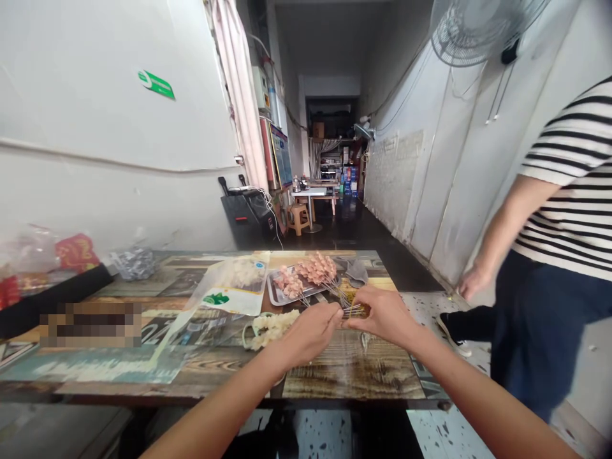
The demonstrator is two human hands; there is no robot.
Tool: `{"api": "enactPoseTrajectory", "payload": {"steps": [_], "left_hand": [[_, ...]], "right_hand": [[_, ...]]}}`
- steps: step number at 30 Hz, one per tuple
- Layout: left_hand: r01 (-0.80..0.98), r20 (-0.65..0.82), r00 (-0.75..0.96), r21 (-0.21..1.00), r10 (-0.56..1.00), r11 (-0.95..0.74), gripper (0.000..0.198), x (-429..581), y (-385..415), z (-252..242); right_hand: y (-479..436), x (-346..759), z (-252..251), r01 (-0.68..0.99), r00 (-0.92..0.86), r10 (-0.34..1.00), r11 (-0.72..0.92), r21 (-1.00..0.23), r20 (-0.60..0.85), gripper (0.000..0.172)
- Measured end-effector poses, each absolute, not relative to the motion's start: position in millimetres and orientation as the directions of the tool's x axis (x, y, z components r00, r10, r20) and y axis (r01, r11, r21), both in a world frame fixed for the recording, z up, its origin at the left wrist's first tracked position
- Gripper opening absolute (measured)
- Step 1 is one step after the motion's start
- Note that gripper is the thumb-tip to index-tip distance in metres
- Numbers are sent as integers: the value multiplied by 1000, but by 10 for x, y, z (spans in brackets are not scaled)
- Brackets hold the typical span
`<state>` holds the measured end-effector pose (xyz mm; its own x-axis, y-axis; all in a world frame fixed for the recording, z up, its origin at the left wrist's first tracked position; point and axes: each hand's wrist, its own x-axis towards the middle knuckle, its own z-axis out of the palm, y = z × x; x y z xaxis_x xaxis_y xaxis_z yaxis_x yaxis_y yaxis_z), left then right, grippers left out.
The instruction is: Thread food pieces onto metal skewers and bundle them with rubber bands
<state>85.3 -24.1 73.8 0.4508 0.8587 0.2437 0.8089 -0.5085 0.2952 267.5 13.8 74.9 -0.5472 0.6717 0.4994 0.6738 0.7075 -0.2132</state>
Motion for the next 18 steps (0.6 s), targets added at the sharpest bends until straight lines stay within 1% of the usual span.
{"api": "enactPoseTrajectory", "payload": {"steps": [1, 2, 3, 4, 6, 8, 10, 12, 15, 18], "left_hand": [[804, 249, 446, 311, 859, -508, 36, 854, -240, 753], [799, 254, 446, 320, 859, -509, 36, 850, -234, 767], [797, 257, 449, 319, 856, -514, 36, 842, -224, 780], [799, 258, 454, 305, 853, -517, 35, 831, -214, 793], [815, 255, 464, 253, 849, -521, 35, 805, -197, 819], [831, 257, 465, 204, 847, -518, 34, 782, -194, 842], [831, 253, 468, 200, 847, -519, 35, 764, -202, 852], [824, 238, 474, 219, 848, -522, 36, 738, -208, 842], [835, 222, 445, 247, 868, -491, 35, 667, -196, 822], [827, 213, 395, 341, 894, -447, 35, 594, -168, 850]], "right_hand": [[135, 2667, 729, 646, -534, 673, 715, -267, 512, 32], [128, 2661, 715, 627, -524, 669, 722, -293, 527, 32], [116, 2657, 710, 621, -521, 655, 731, -284, 547, 32], [101, 2655, 715, 630, -526, 632, 739, -239, 569, 34], [63, 2656, 758, 673, -552, 579, 734, -89, 600, 36], [25, 2658, 836, 708, -585, 555, 705, 40, 591, 37], [-6, 2665, 924, 716, -612, 560, 693, 89, 559, 40], [-25, 2686, 997, 715, -622, 575, 693, 88, 531, 45], [-33, 2753, 1036, 727, -594, 596, 685, 44, 540, 47], [-13, 2814, 968, 725, -553, 611, 688, -34, 567, 48]]}}
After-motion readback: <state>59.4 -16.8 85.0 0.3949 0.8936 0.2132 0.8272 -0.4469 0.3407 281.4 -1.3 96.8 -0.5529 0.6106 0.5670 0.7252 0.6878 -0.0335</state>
